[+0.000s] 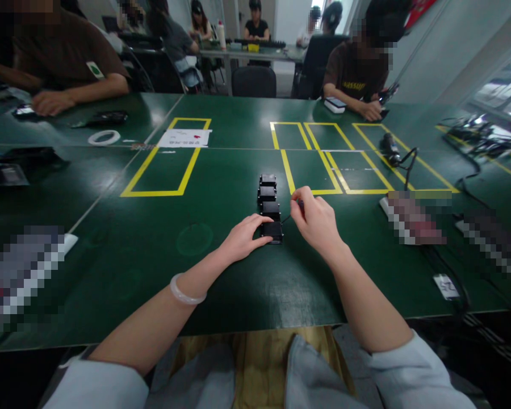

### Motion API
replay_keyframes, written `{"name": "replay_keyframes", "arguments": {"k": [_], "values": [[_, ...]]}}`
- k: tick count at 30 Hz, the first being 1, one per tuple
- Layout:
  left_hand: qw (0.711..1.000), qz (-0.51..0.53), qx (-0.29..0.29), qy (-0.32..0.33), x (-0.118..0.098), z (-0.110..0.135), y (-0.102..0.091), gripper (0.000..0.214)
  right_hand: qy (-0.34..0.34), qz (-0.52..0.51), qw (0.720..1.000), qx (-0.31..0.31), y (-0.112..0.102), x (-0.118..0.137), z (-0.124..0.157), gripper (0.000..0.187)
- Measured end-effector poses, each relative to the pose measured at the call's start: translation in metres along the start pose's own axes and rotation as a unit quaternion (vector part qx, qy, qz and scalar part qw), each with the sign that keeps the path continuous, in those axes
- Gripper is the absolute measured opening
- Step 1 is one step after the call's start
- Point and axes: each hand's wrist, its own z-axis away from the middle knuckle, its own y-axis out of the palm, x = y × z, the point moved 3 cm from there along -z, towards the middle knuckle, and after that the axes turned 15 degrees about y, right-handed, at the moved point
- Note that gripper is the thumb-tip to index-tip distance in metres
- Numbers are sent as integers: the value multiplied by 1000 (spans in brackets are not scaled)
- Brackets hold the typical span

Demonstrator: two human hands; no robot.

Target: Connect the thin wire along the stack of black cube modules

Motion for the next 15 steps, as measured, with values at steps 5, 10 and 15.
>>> {"name": "replay_keyframes", "arguments": {"k": [5,10,15], "values": [[1000,2,-1,3,-1,0,-1,37,1,-3,1000,4,-1,0,1,23],[1000,2,4,-4,-1,0,-1,36,6,3,1000,3,-2,1,0,19],[1000,1,5,-4,-1,0,-1,36,3,-4,1000,1,-3,2,-1,17]]}}
